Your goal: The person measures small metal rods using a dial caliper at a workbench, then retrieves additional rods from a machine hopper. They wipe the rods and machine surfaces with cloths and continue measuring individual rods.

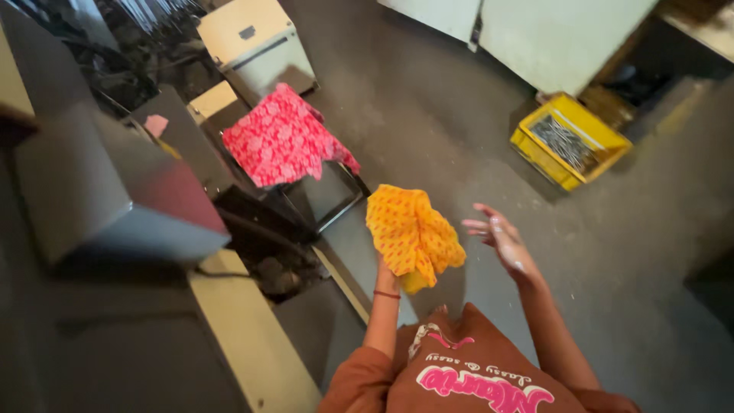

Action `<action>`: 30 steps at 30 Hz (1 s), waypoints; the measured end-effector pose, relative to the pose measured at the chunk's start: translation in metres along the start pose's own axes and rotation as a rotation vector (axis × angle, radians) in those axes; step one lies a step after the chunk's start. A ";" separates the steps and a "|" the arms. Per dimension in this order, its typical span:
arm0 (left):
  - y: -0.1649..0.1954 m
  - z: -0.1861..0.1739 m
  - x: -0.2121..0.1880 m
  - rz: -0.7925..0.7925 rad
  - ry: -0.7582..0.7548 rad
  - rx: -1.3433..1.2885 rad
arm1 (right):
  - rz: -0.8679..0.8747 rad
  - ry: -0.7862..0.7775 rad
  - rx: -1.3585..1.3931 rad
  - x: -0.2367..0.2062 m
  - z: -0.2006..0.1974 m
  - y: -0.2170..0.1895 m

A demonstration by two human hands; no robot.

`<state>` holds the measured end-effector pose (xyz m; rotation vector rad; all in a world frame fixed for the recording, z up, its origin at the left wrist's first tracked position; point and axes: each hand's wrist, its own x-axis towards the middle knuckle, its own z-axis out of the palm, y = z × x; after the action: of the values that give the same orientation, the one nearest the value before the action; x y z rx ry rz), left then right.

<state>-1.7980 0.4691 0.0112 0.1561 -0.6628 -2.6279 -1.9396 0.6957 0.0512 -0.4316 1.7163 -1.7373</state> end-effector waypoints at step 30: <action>0.082 -0.083 0.843 0.257 0.241 1.022 | -0.116 0.259 -0.221 0.752 -0.234 -0.128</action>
<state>-2.5119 0.0084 -0.0269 0.6128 -1.7211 -1.7615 -2.6705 0.3788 -0.0003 -0.4235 2.1182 -1.7530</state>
